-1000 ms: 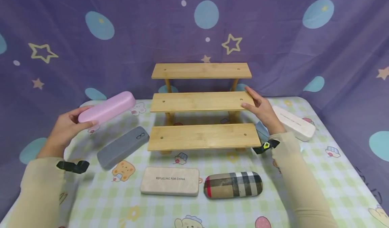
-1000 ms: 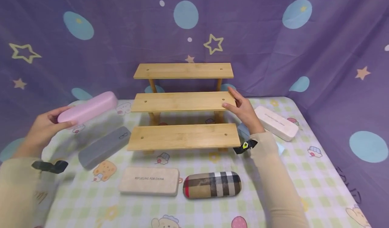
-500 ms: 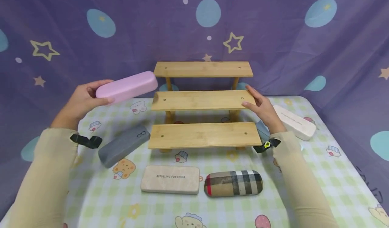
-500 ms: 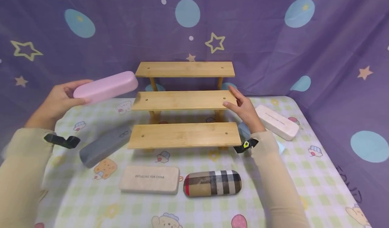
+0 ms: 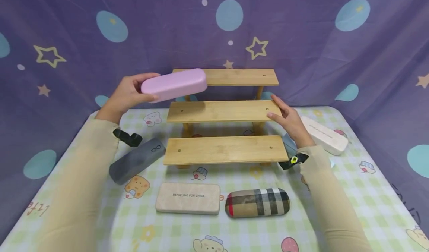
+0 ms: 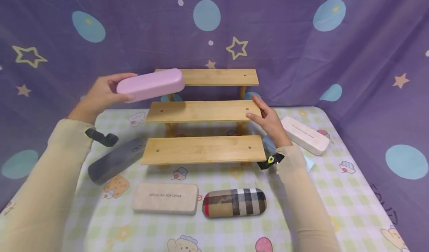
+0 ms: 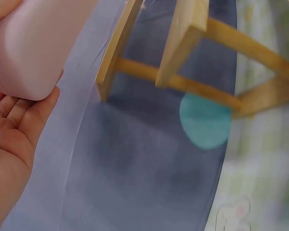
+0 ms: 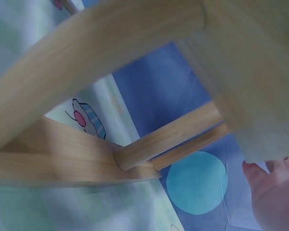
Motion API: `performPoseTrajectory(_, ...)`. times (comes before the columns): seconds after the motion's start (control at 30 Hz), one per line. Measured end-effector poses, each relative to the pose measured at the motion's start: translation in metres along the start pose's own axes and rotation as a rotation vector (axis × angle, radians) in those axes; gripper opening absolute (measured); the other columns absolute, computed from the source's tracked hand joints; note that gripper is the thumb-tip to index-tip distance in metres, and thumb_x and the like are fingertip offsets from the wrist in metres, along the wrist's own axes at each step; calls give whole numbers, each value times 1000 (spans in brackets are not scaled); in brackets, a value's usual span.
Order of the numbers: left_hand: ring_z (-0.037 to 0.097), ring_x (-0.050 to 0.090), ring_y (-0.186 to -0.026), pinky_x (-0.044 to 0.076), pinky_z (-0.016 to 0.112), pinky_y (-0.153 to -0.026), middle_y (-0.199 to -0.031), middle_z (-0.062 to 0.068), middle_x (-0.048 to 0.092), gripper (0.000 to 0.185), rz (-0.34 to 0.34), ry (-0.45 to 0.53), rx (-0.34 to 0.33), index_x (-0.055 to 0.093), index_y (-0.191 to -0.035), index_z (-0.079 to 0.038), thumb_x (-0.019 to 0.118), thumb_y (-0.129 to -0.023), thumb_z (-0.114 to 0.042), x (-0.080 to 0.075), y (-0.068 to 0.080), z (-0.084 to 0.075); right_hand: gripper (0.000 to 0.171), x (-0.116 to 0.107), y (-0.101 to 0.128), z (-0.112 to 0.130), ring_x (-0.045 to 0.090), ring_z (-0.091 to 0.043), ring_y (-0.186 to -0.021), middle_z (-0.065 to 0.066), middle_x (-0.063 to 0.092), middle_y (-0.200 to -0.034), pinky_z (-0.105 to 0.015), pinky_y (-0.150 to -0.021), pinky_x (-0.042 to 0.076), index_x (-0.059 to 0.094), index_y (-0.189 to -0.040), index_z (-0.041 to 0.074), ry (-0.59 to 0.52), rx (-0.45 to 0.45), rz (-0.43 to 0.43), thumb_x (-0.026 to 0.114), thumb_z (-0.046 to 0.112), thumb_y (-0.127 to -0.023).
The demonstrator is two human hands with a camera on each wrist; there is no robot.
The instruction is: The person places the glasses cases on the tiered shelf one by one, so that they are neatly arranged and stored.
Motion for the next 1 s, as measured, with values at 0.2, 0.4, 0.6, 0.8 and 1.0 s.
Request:
performPoseTrajectory(0.2, 16, 58, -92, 52, 19, -71, -114, 8, 62, 58, 36, -76, 2, 58, -128, -2, 78, -73, -2, 34, -31, -9, 68, -5, 0, -4, 18, -21, -142, -7, 18, -157, -18, -107, 28, 27, -149, 12, 0, -4, -14, 62, 10, -91)
performPoseTrajectory(0.4, 17, 57, -89, 52, 20, -69, -115, 14, 61, 57, 66, -53, 41, 59, -127, -2, 77, -73, -1, 59, -52, -20, 68, 4, 4, 10, 17, -25, -143, -12, 16, -156, -18, -107, 28, 24, -149, 5, -14, 2, 3, 60, 6, -91)
performPoseTrajectory(0.6, 18, 57, -89, 52, 22, -70, -116, 14, 61, 59, 86, 7, 59, 59, -127, -2, 78, -71, -1, 82, -68, -26, 68, 6, 6, 14, 17, -25, -143, -13, 16, -156, -19, -108, 27, 24, -148, 3, -9, 5, 3, 60, 6, -91)
performPoseTrajectory(0.8, 18, 57, -92, 52, 23, -74, -118, 14, 60, 62, 119, 44, 43, 59, -127, -3, 79, -69, 0, 106, -83, -28, 68, 4, -1, -1, 18, -19, -143, -7, 17, -157, -21, -109, 26, 26, -149, 11, -22, 4, 23, 61, 9, -91)
performPoseTrajectory(1.0, 19, 56, -96, 50, 25, -77, -119, 12, 60, 65, 168, -9, 23, 58, -130, -9, 82, -70, -10, 130, -100, -29, 68, -1, -2, -4, 19, -18, -142, -4, 19, -157, -21, -109, 26, 27, -149, 14, 0, -4, 10, 63, 14, -91)
Point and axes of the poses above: each hand's wrist, its own y-axis away from the middle knuckle, its own x-axis out of the palm, z = x × y, the point moved 9 cm from there along -y, towards the middle knuckle
